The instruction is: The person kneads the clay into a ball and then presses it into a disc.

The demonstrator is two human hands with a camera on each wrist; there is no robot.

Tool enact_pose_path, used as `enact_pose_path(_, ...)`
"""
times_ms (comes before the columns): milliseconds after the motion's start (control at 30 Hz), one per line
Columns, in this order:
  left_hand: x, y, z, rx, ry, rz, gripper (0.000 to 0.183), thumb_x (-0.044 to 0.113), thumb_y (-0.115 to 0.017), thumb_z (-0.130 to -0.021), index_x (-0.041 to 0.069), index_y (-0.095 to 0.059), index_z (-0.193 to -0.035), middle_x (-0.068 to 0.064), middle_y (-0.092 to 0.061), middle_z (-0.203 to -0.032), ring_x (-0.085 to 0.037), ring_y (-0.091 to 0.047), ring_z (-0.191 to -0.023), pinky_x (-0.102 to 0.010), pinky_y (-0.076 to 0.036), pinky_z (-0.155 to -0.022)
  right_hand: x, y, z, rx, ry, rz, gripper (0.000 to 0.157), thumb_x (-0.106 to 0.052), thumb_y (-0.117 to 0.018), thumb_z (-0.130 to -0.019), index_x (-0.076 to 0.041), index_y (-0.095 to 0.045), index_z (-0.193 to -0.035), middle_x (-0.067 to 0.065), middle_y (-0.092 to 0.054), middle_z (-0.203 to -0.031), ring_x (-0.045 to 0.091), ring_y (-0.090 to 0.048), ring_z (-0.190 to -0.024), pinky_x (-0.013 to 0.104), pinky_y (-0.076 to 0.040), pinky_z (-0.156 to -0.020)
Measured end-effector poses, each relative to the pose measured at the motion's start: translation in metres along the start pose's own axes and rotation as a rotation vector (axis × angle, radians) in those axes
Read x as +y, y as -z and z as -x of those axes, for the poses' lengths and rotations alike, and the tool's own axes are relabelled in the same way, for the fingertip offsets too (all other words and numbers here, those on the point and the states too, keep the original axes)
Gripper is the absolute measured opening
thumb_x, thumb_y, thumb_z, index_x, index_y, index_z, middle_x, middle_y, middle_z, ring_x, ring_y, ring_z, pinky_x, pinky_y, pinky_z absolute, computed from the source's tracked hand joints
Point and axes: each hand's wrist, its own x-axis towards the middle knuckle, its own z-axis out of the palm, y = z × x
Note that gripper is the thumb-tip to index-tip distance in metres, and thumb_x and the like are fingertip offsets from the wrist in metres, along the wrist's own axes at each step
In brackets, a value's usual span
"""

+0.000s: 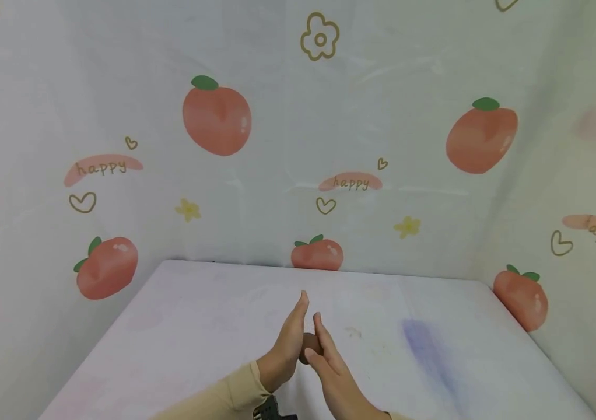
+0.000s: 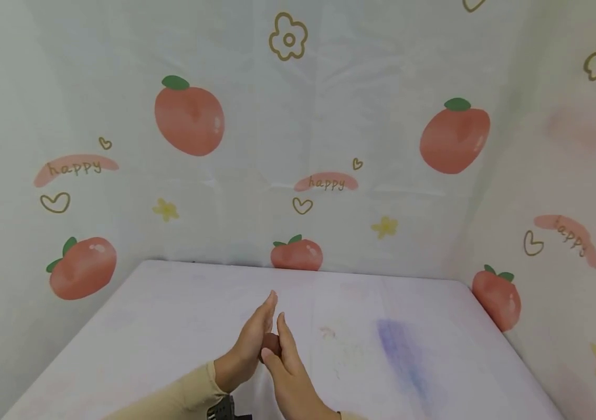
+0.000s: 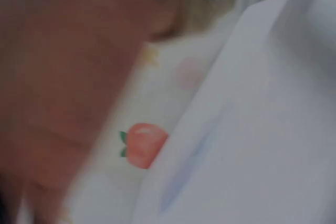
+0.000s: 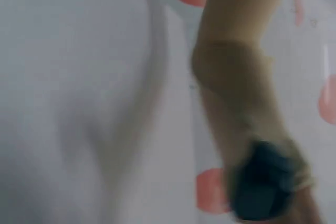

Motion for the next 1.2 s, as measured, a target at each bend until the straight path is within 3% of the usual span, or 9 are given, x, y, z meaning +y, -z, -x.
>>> enact_pose_path(133,-0.016,-0.008,0.008,-0.113,0.010,-0.026,0.079,0.060,-0.016,-0.101,0.002,-0.006,-0.155,-0.016,-0.016,-0.161,-0.035,-0.008,-0.149,-0.063,0.000,-0.116,-0.016,0.007,-0.010,0.132,0.086,0.015,0.063,-0.025,-0.032,-0.105,-0.006,0.000,-0.155,0.016,-0.007,-0.162,0.030,0.001,-0.148,0.054,0.002,-0.119)
enact_pose_path(167,-0.017,-0.011,0.012,-0.157,-0.030,-0.019,0.075,0.057,-0.013,-0.102,0.005,-0.002,-0.155,-0.013,0.008,-0.162,-0.035,0.014,-0.147,-0.063,0.010,-0.114,-0.017,0.011,-0.015,0.168,0.087,0.034,0.062,-0.026,-0.032,-0.105,-0.007,-0.002,-0.156,0.016,-0.010,-0.161,0.030,-0.002,-0.149,0.053,0.002,-0.119)
enact_pose_path(300,-0.008,-0.013,0.020,-0.300,-0.165,0.039,0.068,0.049,-0.003,-0.104,0.005,0.012,-0.153,-0.008,0.018,-0.161,-0.030,0.022,-0.145,-0.059,0.012,-0.115,-0.010,0.019,-0.027,0.261,-0.044,0.114,0.061,-0.031,-0.032,-0.105,-0.005,-0.009,-0.155,0.017,-0.014,-0.161,0.035,-0.002,-0.149,0.061,0.002,-0.116)
enact_pose_path(400,0.000,-0.006,0.014,-0.256,-0.183,0.066,0.069,0.051,-0.002,-0.103,0.006,0.014,-0.153,-0.008,0.019,-0.160,-0.028,0.023,-0.145,-0.057,0.013,-0.115,0.002,0.015,-0.021,0.200,-0.133,0.142,0.060,-0.034,-0.023,-0.107,0.001,-0.010,-0.153,0.020,-0.009,-0.160,0.039,0.002,-0.148,0.063,0.002,-0.115)
enact_pose_path(567,-0.006,0.003,-0.002,-0.056,-0.011,0.056,0.076,0.058,-0.013,-0.101,0.007,0.007,-0.155,-0.010,0.012,-0.162,-0.030,0.018,-0.147,-0.060,0.012,-0.115,0.000,0.003,-0.001,-0.004,-0.093,0.074,0.065,-0.036,-0.024,-0.107,0.003,0.002,-0.153,0.019,0.006,-0.161,0.040,0.014,-0.145,0.067,0.009,-0.111)
enact_pose_path(667,-0.016,-0.002,0.000,-0.037,0.052,0.051,0.078,0.059,-0.017,-0.101,0.006,0.001,-0.155,-0.012,0.010,-0.162,-0.034,0.018,-0.147,-0.064,0.013,-0.112,-0.010,0.001,-0.001,0.038,-0.029,0.049,0.064,-0.034,-0.029,-0.107,0.000,-0.001,-0.154,0.015,0.003,-0.162,0.035,0.012,-0.147,0.064,0.009,-0.113)
enact_pose_path(900,-0.014,-0.018,0.025,-0.275,-0.095,0.088,0.071,0.053,-0.001,-0.102,0.004,0.017,-0.151,-0.014,0.019,-0.159,-0.034,0.023,-0.144,-0.062,0.012,-0.113,-0.010,0.022,-0.031,0.259,-0.006,0.120,0.060,-0.031,-0.028,-0.106,0.001,-0.011,-0.154,0.015,-0.006,-0.162,0.032,0.002,-0.149,0.057,0.003,-0.118)
enact_pose_path(1067,-0.003,-0.003,0.009,-0.143,-0.151,0.105,0.072,0.055,-0.004,-0.102,0.008,0.009,-0.154,-0.009,0.014,-0.162,-0.029,0.018,-0.147,-0.057,0.011,-0.116,0.019,0.016,-0.027,0.150,-0.107,0.166,0.058,-0.031,-0.020,-0.108,0.004,-0.006,-0.153,0.021,0.000,-0.160,0.041,0.005,-0.146,0.064,0.002,-0.114)
enact_pose_path(1200,-0.012,0.008,-0.008,-0.051,-0.162,-0.004,0.067,0.057,-0.003,-0.101,0.019,0.005,-0.156,-0.002,0.013,-0.163,-0.027,0.019,-0.148,-0.062,0.014,-0.113,0.060,0.019,-0.026,0.002,-0.028,0.164,0.066,-0.041,-0.021,-0.106,-0.004,0.004,-0.154,0.017,0.008,-0.162,0.038,0.010,-0.147,0.067,-0.001,-0.113)
